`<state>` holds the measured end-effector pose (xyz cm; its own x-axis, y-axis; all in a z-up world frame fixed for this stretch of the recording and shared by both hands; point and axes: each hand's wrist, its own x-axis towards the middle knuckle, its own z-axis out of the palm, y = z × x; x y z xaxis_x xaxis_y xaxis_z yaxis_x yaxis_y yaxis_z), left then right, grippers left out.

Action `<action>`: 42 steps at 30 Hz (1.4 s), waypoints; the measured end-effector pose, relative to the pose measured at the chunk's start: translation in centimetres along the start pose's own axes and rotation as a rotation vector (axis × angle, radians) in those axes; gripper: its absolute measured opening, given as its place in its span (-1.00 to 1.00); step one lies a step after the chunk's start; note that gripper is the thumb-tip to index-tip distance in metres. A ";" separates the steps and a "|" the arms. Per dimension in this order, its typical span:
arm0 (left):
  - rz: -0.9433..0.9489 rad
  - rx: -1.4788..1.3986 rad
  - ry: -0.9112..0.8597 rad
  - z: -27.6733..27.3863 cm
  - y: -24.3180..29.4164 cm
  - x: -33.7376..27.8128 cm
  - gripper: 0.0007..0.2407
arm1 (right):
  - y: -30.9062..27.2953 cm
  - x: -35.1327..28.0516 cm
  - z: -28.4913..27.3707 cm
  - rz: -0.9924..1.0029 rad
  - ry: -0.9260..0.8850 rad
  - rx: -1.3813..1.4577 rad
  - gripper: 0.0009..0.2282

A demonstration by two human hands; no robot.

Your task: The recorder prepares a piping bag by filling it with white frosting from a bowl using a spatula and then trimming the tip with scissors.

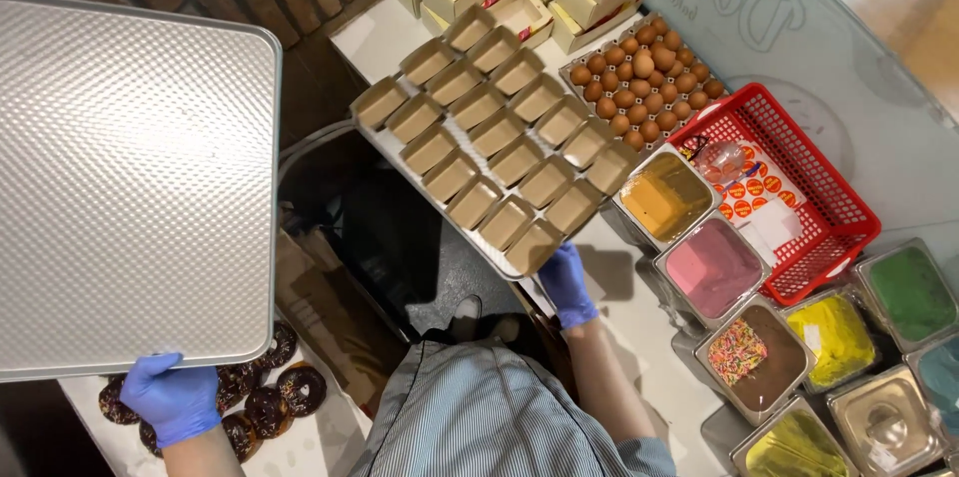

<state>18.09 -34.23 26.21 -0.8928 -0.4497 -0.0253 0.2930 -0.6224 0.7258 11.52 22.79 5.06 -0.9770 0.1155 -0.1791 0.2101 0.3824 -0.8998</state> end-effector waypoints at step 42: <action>-0.200 0.849 -0.280 14.5 -42.0 4.4 -0.79 | -4.5 -31.3 -11.7 -0.225 1.245 1.232 -0.58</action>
<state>-3.15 -0.77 5.57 -0.9827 -0.1432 -0.1178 -0.1271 0.0578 0.9902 41.53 28.16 19.33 -0.2528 0.9528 -0.1679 -0.6320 -0.2940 -0.7170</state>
